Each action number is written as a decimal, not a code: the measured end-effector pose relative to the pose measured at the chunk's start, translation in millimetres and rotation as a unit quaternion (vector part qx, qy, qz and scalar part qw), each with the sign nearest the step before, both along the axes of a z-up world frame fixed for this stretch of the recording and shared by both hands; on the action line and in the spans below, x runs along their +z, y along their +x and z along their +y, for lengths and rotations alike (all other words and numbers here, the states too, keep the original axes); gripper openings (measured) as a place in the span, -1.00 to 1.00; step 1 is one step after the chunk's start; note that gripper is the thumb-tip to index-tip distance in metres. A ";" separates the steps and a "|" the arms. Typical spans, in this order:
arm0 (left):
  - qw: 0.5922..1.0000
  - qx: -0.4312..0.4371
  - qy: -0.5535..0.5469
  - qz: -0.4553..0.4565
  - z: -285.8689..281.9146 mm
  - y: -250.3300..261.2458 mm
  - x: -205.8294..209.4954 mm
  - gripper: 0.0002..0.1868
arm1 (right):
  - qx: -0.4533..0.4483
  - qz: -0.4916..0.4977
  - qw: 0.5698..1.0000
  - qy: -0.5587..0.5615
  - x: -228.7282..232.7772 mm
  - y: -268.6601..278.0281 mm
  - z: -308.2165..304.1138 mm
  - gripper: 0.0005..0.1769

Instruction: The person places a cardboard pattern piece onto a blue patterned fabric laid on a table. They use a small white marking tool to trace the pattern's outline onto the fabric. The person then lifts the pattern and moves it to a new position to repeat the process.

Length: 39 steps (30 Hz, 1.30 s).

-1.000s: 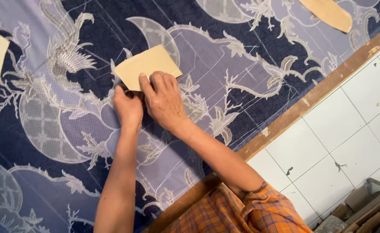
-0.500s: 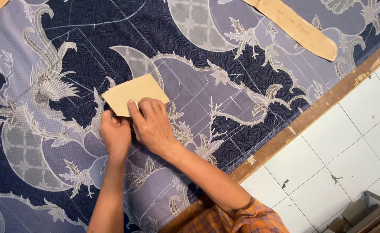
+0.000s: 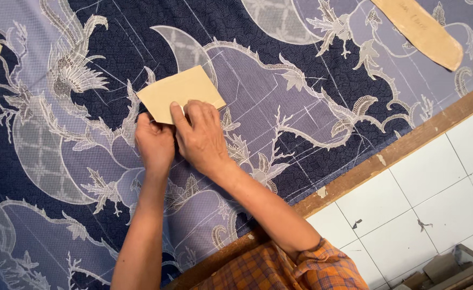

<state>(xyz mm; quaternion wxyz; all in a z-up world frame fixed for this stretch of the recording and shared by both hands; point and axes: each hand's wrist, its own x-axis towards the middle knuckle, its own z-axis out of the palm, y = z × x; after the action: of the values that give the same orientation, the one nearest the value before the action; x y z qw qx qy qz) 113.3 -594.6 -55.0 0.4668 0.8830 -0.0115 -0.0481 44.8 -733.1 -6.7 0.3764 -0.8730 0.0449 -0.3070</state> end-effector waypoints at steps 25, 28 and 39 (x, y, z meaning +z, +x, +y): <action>0.987 -0.011 0.105 -0.125 -9.0 0.0 -2.6 -0.74 | -0.185 0.187 0.922 0.286 -62.1 17.7 -147.2 -0.81; 0.998 0.017 -0.046 0.029 -6.1 -18.8 20.8 -0.81 | -0.145 0.172 0.904 0.363 -42.6 4.6 -145.1 -0.83; 0.971 0.144 -0.187 0.046 209.3 -165.9 82.4 -0.82 | 0.103 0.058 0.976 0.182 41.7 -138.7 87.3 -0.87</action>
<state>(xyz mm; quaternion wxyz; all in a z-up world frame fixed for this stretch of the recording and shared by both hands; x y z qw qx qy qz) -52.5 -385.3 27.4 0.6257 0.7692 0.1284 -0.0179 -93.9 -645.8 35.0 0.5554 -0.8059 0.0319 -0.2026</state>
